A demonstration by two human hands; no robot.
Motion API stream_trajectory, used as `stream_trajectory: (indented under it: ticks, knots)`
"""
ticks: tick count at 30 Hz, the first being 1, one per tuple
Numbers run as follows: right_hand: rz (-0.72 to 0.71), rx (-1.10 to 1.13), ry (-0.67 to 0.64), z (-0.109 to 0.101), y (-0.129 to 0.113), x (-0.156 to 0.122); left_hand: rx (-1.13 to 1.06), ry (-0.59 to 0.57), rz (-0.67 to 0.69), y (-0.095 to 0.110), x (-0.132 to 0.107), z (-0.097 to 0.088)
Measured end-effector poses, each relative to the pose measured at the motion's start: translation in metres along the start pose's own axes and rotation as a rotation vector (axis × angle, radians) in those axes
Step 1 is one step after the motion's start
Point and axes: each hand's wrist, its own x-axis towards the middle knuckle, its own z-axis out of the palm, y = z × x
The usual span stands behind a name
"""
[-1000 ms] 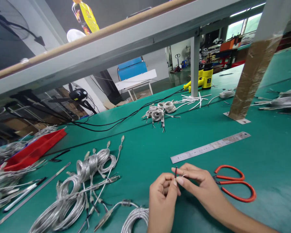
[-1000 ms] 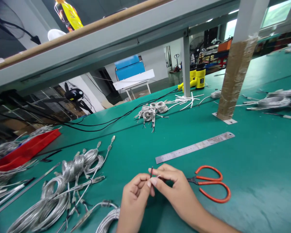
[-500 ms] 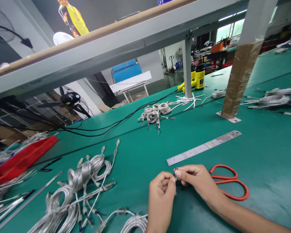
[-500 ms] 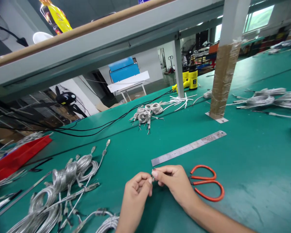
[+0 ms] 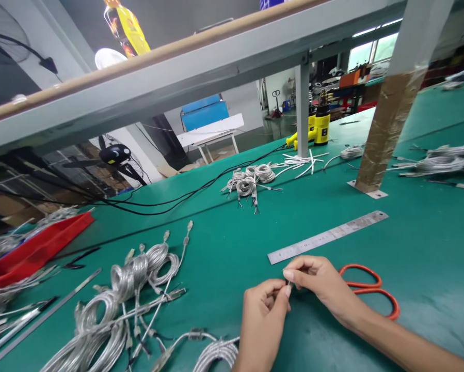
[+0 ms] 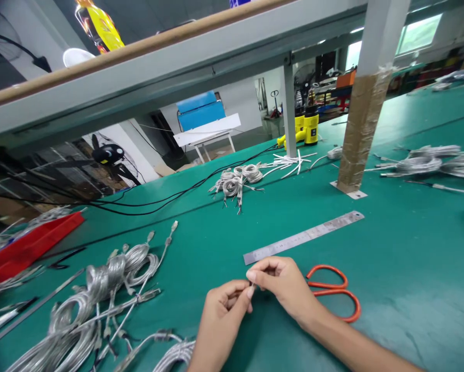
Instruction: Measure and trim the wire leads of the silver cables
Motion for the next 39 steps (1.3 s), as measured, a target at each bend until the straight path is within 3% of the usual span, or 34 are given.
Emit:
stream_trajectory:
  ticks: [4, 7, 10, 14, 28, 39]
  knots:
    - [-0.021, 0.040, -0.007, 0.000, 0.004, -0.002, 0.037, 0.022, 0.015, 0.001, -0.001, -0.001]
    - [-0.058, 0.137, -0.032, 0.005, 0.010, -0.008, 0.037, 0.093, 0.101, 0.004, -0.002, -0.005]
    - [-0.044, 0.147, -0.147, 0.012, 0.015, -0.015, 0.020, 0.141, 0.169, 0.007, -0.001, -0.009]
    - [-0.041, 0.082, -0.267, 0.019, 0.017, -0.021, -0.018, 0.135, 0.165, 0.009, -0.001, -0.009]
    - [-0.016, 0.130, -0.212, 0.025, 0.016, -0.029, -0.135, 0.099, 0.106, 0.017, -0.010, -0.004]
    - [0.039, 0.199, -0.190, 0.032, 0.010, -0.035, -0.277, 0.224, 0.160, 0.026, -0.015, -0.001]
